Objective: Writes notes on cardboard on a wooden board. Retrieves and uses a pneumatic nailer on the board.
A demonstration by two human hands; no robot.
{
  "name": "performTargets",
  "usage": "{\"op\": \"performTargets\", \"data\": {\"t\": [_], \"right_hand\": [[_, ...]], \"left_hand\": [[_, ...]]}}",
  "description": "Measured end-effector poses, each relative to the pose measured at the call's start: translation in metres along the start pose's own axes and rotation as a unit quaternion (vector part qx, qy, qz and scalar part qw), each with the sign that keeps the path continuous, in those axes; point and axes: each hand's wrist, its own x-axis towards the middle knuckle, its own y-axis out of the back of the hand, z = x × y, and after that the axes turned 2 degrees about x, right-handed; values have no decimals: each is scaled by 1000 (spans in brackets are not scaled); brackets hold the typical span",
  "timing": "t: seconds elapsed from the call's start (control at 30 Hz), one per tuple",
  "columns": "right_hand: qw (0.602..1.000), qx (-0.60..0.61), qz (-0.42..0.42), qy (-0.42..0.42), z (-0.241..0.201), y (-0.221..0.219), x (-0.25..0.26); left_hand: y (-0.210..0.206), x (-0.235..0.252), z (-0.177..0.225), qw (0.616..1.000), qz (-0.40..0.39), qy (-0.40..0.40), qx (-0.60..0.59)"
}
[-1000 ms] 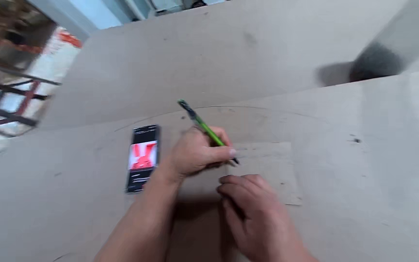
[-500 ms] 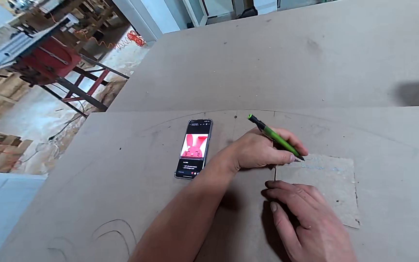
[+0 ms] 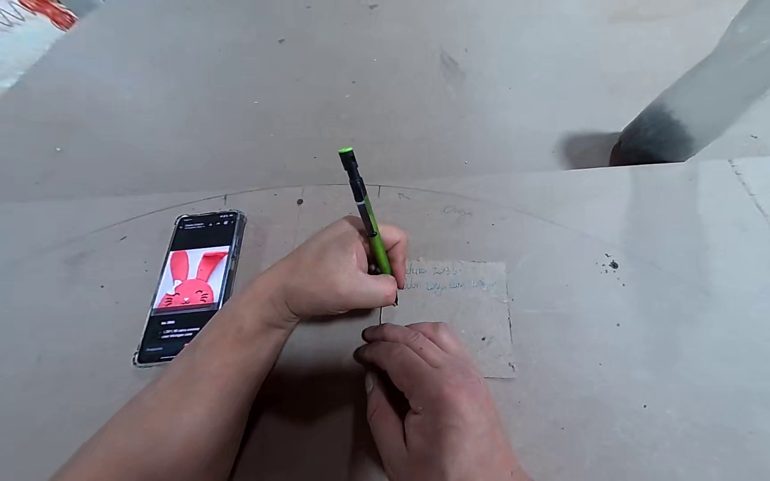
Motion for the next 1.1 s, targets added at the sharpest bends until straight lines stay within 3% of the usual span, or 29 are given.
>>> {"op": "performTargets", "data": {"t": [0.33,0.47,0.6,0.73,0.9,1.1], "right_hand": [[1000,5,-2,-6,0,1,-1],[1000,7,0,-5,0,0,0],[1000,6,1,-6,-1,0,0],[1000,6,-2,-6,-1,0,0],[1000,1,-8,-9,-1,0,-1],[1000,-10,-7,-5,-1,0,0]], "left_hand": [[-6,-2,8,1000,3,26,14],[-10,-3,8,997,55,26,51],[-3,-1,2,999,10,8,31],[-7,0,2,998,45,16,39],[-3,-1,2,1000,10,19,17],[-6,-1,1,998,40,24,42]]}}
